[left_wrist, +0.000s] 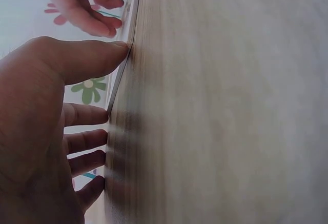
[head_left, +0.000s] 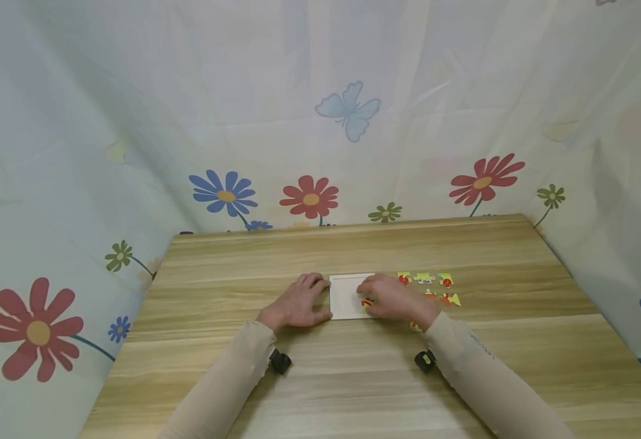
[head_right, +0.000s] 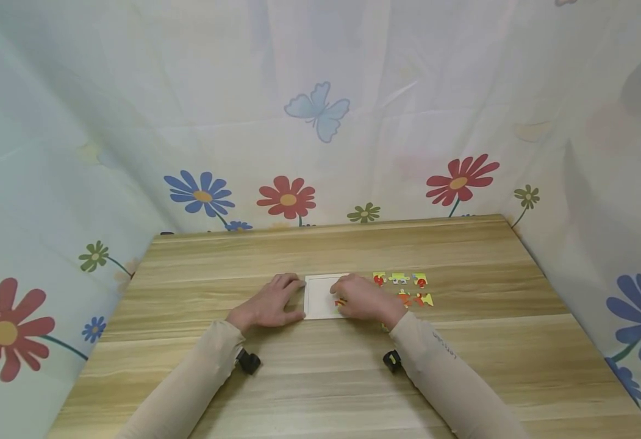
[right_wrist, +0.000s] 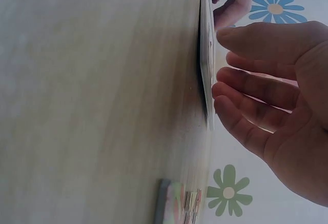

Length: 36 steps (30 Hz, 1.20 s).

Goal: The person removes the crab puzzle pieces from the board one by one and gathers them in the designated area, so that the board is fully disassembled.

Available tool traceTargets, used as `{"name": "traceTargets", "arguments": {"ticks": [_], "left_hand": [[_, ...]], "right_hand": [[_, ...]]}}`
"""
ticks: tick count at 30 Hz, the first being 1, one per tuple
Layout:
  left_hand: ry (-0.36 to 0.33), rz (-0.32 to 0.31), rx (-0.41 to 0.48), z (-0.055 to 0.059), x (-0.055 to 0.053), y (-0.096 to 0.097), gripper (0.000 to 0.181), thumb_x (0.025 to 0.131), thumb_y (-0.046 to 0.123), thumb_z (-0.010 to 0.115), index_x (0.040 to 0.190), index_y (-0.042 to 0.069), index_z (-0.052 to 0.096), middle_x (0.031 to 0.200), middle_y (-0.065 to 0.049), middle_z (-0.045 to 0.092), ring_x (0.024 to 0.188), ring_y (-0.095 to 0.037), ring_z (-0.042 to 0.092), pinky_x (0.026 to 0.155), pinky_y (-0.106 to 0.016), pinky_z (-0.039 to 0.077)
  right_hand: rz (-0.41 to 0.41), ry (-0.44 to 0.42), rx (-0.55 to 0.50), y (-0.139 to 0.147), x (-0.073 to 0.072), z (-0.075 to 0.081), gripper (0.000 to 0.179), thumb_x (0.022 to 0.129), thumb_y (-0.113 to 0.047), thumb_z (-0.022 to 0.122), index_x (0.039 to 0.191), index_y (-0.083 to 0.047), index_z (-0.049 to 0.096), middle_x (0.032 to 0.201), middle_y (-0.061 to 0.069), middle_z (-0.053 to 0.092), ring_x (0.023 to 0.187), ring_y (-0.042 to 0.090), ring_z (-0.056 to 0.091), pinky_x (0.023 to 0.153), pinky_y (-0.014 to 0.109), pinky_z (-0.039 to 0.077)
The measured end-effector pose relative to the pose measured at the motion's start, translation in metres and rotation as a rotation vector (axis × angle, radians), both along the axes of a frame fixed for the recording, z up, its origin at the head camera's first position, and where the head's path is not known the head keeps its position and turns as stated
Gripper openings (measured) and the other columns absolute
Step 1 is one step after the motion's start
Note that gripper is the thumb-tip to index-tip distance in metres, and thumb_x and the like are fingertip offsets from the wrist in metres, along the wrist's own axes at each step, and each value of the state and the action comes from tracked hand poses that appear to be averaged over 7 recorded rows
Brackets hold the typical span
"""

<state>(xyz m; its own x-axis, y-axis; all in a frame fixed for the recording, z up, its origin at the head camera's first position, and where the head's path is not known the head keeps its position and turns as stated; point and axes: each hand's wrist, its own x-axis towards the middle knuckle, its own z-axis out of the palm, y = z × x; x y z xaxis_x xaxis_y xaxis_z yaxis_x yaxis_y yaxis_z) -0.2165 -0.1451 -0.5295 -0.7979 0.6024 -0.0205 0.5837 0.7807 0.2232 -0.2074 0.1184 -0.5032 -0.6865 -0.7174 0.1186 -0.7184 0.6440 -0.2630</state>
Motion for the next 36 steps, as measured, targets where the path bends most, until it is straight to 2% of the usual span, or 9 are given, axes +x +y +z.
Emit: {"name": "traceTargets", "arguments": {"ticks": [8, 16, 26, 32, 36], "left_hand": [[0.002, -0.001, -0.007, 0.0005, -0.0002, -0.0001, 0.071, 0.089, 0.054, 0.061, 0.144, 0.013, 0.043, 0.144, -0.008, 0.039, 0.134, -0.026, 0.035, 0.108, -0.047, 0.034], [0.011, -0.001, -0.008, 0.0021, 0.0000, -0.0004, 0.069, 0.090, 0.053, 0.061, 0.144, 0.013, 0.044, 0.143, -0.008, 0.040, 0.134, -0.027, 0.035, 0.108, -0.047, 0.034], [0.007, -0.003, -0.009, 0.0004, -0.0022, -0.0004, 0.071, 0.089, 0.054, 0.060, 0.144, 0.013, 0.043, 0.143, -0.008, 0.039, 0.134, -0.027, 0.035, 0.108, -0.048, 0.034], [0.006, -0.001, -0.001, -0.0015, -0.0029, -0.0006, 0.071, 0.089, 0.054, 0.061, 0.144, 0.013, 0.044, 0.143, -0.008, 0.039, 0.134, -0.027, 0.035, 0.108, -0.048, 0.034], [-0.002, 0.005, -0.014, -0.0016, -0.0015, 0.0001, 0.072, 0.089, 0.055, 0.060, 0.145, 0.014, 0.043, 0.144, -0.008, 0.039, 0.134, -0.026, 0.035, 0.109, -0.047, 0.034]], "right_hand": [[0.000, -0.025, 0.070, -0.0032, 0.0010, 0.0009, 0.031, 0.078, -0.005, 0.071, 0.108, -0.008, 0.071, 0.111, 0.006, 0.068, 0.108, 0.023, 0.062, 0.095, 0.040, 0.048], [0.005, -0.056, 0.055, -0.0054, 0.0022, 0.0018, 0.033, 0.077, -0.001, 0.069, 0.110, -0.007, 0.072, 0.110, 0.006, 0.068, 0.106, 0.024, 0.061, 0.096, 0.042, 0.046], [0.059, -0.015, 0.079, -0.0043, -0.0021, -0.0037, 0.029, 0.078, -0.003, 0.069, 0.106, -0.008, 0.072, 0.104, 0.003, 0.061, 0.096, 0.020, 0.053, 0.086, 0.036, 0.045], [0.035, -0.029, 0.052, -0.0025, -0.0008, -0.0041, 0.020, 0.077, -0.003, 0.071, 0.096, -0.009, 0.072, 0.104, 0.003, 0.061, 0.096, 0.021, 0.053, 0.086, 0.037, 0.045], [0.021, -0.041, 0.043, -0.0021, 0.0007, -0.0044, 0.019, 0.077, -0.004, 0.072, 0.095, -0.009, 0.072, 0.102, 0.002, 0.061, 0.095, 0.020, 0.053, 0.087, 0.037, 0.045]]}}
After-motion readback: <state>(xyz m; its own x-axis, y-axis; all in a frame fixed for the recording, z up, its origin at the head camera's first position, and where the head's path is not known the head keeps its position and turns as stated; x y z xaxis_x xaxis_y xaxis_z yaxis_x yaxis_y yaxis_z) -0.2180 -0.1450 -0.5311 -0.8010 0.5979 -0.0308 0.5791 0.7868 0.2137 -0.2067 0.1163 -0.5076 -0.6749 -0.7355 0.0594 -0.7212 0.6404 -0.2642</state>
